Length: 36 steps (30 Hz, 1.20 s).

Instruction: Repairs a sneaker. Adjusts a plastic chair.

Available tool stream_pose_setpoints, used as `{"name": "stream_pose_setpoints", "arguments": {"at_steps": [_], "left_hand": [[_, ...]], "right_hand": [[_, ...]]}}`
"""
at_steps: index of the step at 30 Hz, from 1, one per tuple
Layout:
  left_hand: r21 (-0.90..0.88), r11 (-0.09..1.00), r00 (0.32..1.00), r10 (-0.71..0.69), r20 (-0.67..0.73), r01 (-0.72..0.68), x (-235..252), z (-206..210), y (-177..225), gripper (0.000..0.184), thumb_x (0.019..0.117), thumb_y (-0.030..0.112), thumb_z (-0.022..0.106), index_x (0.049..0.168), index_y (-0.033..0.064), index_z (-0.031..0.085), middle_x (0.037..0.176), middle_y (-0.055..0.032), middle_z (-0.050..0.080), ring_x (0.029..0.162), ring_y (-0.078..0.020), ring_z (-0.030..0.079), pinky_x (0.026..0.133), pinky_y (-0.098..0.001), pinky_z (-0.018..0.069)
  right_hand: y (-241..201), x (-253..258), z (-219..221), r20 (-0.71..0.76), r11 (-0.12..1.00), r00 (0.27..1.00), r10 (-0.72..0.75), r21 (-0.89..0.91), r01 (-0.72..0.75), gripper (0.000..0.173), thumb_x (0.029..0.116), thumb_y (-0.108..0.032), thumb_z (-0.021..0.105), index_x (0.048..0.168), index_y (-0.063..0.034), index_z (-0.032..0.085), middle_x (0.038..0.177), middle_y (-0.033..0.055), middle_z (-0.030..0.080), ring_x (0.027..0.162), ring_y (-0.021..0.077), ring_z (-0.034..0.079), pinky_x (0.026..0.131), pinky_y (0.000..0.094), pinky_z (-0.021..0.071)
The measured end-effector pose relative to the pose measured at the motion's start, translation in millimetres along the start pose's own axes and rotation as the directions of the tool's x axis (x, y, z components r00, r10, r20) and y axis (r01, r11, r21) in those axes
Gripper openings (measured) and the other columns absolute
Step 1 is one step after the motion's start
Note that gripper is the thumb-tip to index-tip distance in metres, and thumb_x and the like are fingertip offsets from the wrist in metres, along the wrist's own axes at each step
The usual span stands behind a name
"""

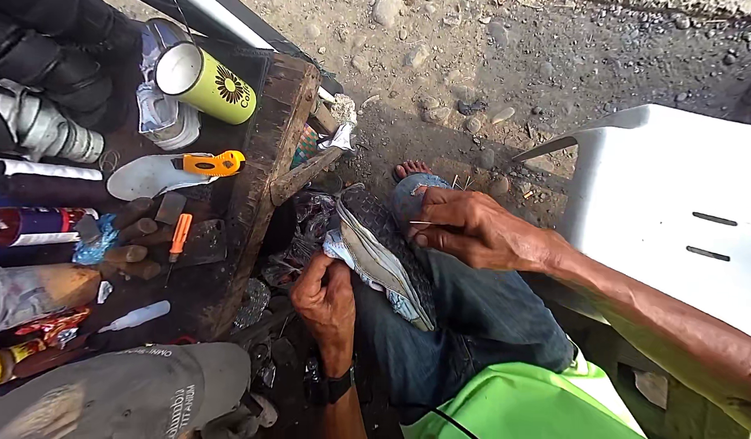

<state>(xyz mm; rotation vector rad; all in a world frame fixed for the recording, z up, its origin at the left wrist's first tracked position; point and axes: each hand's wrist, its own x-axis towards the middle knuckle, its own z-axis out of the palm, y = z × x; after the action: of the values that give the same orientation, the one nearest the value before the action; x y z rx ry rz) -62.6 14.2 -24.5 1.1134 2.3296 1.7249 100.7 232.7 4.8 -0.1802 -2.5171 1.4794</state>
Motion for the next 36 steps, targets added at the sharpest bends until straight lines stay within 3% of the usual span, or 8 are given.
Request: {"name": "stream_pose_setpoints", "arguments": {"at_steps": [5,11,13,15,18,22,27,36], "left_hand": [[0.175,0.951,0.966,-0.239,-0.101,0.253,-28,-41,-66,0.020,0.0894,-0.006,0.053,0.098,-0.0067,0.072,0.074,-0.0003,0.065,0.060,0.0029,0.053,0.055,-0.0132,0.0433],[0.435,0.808,0.849,-0.503,0.158,0.398,-31,-62,-74,0.032,0.0980,0.012,0.059,0.127,0.0001,0.067,0.102,-0.0131,0.069,0.088,-0.0162,0.065,0.080,-0.0356,0.0544],[0.425,0.853,0.895,-0.408,0.180,0.303,-18,-56,-43,0.035,0.0968,0.020,0.064,0.126,0.0014,0.069,0.126,-0.0184,0.064,0.116,-0.0231,0.062,0.097,-0.0394,0.0520],[0.271,0.949,0.974,-0.197,0.112,0.161,-5,-43,-9,0.023,0.0934,0.016,0.070,0.110,0.0006,0.074,0.115,-0.0127,0.068,0.103,-0.0146,0.066,0.085,-0.0259,0.0573],[-0.105,0.993,0.987,-0.029,0.160,0.046,8,-16,16,0.011,0.0903,0.005,0.071,0.098,0.0003,0.076,0.103,-0.0038,0.071,0.089,-0.0077,0.068,0.078,-0.0220,0.0594],[-0.254,0.955,0.925,-0.050,0.378,0.156,20,-10,18,0.014,0.0977,0.012,0.067,0.108,0.0087,0.076,0.106,0.0034,0.075,0.098,-0.0069,0.070,0.091,-0.0269,0.0588],[-0.273,0.931,0.875,-0.090,0.475,0.244,28,-20,22,0.017,0.0990,0.010,0.065,0.114,0.0077,0.074,0.111,0.0000,0.074,0.102,-0.0103,0.070,0.094,-0.0292,0.0585],[-0.323,0.917,0.856,-0.034,0.517,0.232,32,-21,6,0.017,0.0953,0.019,0.072,0.110,0.0144,0.077,0.108,0.0037,0.076,0.098,-0.0073,0.071,0.090,-0.0263,0.0590]], "right_hand": [[19,-61,-69,0.298,0.915,0.952,0.067,0.363,-0.178,0.026,0.1040,-0.031,0.059,0.104,-0.0102,0.073,0.100,-0.0023,0.065,0.083,0.0029,0.060,0.066,0.0165,0.0497],[41,-137,-135,0.340,0.826,0.762,0.551,-0.093,-0.555,0.014,0.1007,-0.025,0.062,0.101,-0.0166,0.073,0.080,-0.0067,0.064,0.062,0.0036,0.053,0.056,0.0239,0.0431],[43,-149,-144,0.234,0.691,0.654,0.719,-0.334,-0.641,0.013,0.1026,-0.020,0.063,0.101,-0.0164,0.075,0.078,-0.0018,0.067,0.066,0.0133,0.059,0.062,0.0397,0.0488],[41,-150,-141,0.035,0.521,0.598,0.800,-0.535,-0.665,0.011,0.1017,-0.020,0.064,0.099,-0.0189,0.075,0.077,0.0025,0.069,0.071,0.0234,0.065,0.064,0.0534,0.0501],[32,-131,-117,-0.134,0.575,0.724,0.677,-0.516,-0.634,0.018,0.0997,-0.023,0.066,0.113,-0.0173,0.077,0.077,0.0042,0.068,0.066,0.0248,0.064,0.059,0.0533,0.0495],[13,-75,-47,-0.221,0.955,0.930,0.295,0.079,-0.285,0.020,0.0988,-0.028,0.065,0.105,-0.0128,0.077,0.080,-0.0098,0.068,0.061,-0.0044,0.056,0.053,0.0149,0.0482],[-11,-11,17,-0.200,0.979,0.976,0.082,0.201,-0.041,0.028,0.1020,-0.029,0.064,0.118,-0.0085,0.074,0.103,-0.0015,0.074,0.088,0.0014,0.068,0.078,0.0229,0.0581],[-2,-3,29,-0.188,0.901,0.979,0.081,0.434,0.009,0.018,0.1005,-0.014,0.063,0.096,-0.0019,0.075,0.069,-0.0055,0.063,0.058,-0.0053,0.049,0.053,0.0133,0.0396]]}}
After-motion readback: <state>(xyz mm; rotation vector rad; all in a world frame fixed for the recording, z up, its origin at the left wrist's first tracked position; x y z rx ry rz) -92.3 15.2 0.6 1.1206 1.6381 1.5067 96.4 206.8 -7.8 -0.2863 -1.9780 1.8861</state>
